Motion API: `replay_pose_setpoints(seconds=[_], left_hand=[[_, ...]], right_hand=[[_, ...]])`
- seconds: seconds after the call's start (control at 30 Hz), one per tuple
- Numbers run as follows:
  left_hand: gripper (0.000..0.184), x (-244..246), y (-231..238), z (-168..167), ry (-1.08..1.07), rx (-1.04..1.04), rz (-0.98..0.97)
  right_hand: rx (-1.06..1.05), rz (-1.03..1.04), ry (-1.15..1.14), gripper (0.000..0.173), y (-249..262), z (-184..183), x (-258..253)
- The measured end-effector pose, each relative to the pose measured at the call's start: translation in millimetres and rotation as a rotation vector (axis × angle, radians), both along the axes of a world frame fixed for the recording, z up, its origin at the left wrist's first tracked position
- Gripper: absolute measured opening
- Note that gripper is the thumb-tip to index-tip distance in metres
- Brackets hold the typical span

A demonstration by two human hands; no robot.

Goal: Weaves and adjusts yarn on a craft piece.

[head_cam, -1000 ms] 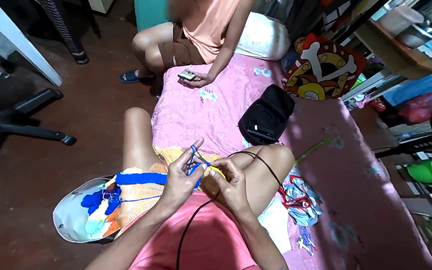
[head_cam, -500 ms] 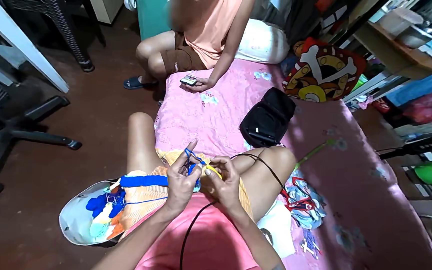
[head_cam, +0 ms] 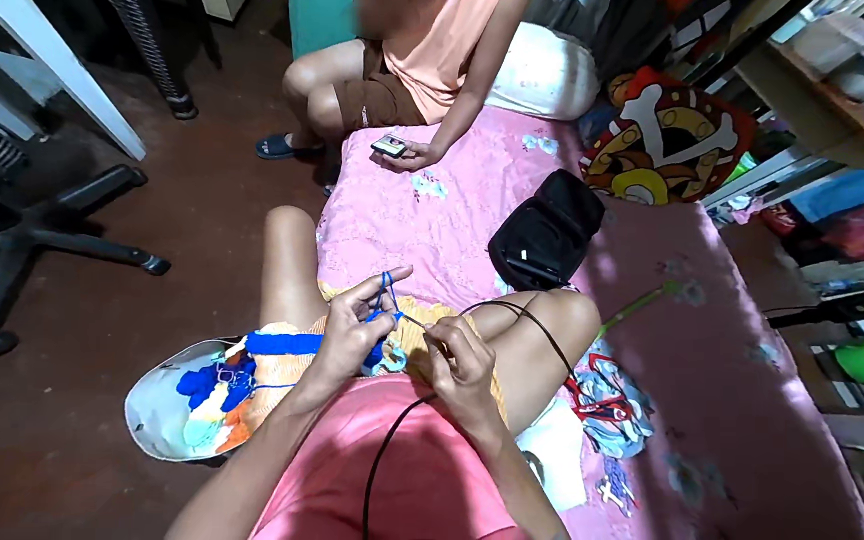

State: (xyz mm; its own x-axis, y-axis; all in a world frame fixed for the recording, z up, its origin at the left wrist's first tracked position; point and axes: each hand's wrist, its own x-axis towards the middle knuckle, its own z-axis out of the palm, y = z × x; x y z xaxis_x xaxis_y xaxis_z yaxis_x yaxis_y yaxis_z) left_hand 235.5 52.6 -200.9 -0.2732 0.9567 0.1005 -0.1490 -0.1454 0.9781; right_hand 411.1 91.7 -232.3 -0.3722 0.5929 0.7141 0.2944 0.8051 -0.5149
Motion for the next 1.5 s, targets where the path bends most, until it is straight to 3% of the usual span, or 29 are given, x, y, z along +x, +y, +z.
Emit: replay_pose_setpoints(seconds=[0.1,0.23,0.27,0.37,0.5,0.6,0.73,0.8,0.87,0.93,1.03,1.17,1.23,1.37,1.5], left_hand=[[0.052,-11,4,0,-0.126,-0.076,-0.159],[0.054,-16,4,-5,-0.108,-0.041,-0.253],[0.056,-14,4,-6,-0.079,-0.028,-0.238],[0.055,-7,3,-11,-0.06,-0.019,-0.157],[0.052,-5,3,-10,-0.011,-0.037,-0.083],[0.051,-9,5,-6,-0.055,-0.077,-0.131],[0.048,-14,9,-10,-0.235,-0.129,-0.24],[0.048,-16,10,-10,-0.303,-0.152,-0.29],[0.051,-16,9,-8,-0.313,-0.152,-0.314],[0.053,-12,10,-9,-0.31,-0.132,-0.297],[0.053,-8,9,-13,-0.295,-0.124,-0.262],[0.05,-10,8,-12,-0.317,-0.164,-0.238],[0.046,-15,9,-9,-0.331,-0.191,-0.245],[0.049,-18,9,-9,-0.321,-0.172,-0.33],[0.057,-8,9,-13,-0.287,-0.105,-0.383]], right_hand=[[-0.059,0.084,0.001,0.012,3,1,4],[-0.69,0.314,0.226,0.011,0,11,10],[-0.766,0.32,0.262,0.012,0,11,10],[-0.717,0.226,0.222,0.011,-2,8,9],[-0.376,0.082,0.011,0.012,-3,2,9],[-0.071,0.036,-0.059,0.012,2,-4,8],[0.041,0.044,-0.096,0.013,7,-4,11],[-0.134,0.134,-0.021,0.011,6,-3,14],[-0.511,0.268,0.149,0.008,2,0,15],[-0.755,0.313,0.268,0.012,-1,4,15],[-0.711,0.228,0.21,0.012,-3,5,15],[-0.265,0.057,-0.047,0.012,-4,2,16],[-0.195,0.075,-0.056,0.012,-1,0,16],[-0.5,0.282,0.105,0.008,3,1,22],[-0.943,0.476,0.326,0.025,6,9,25]])
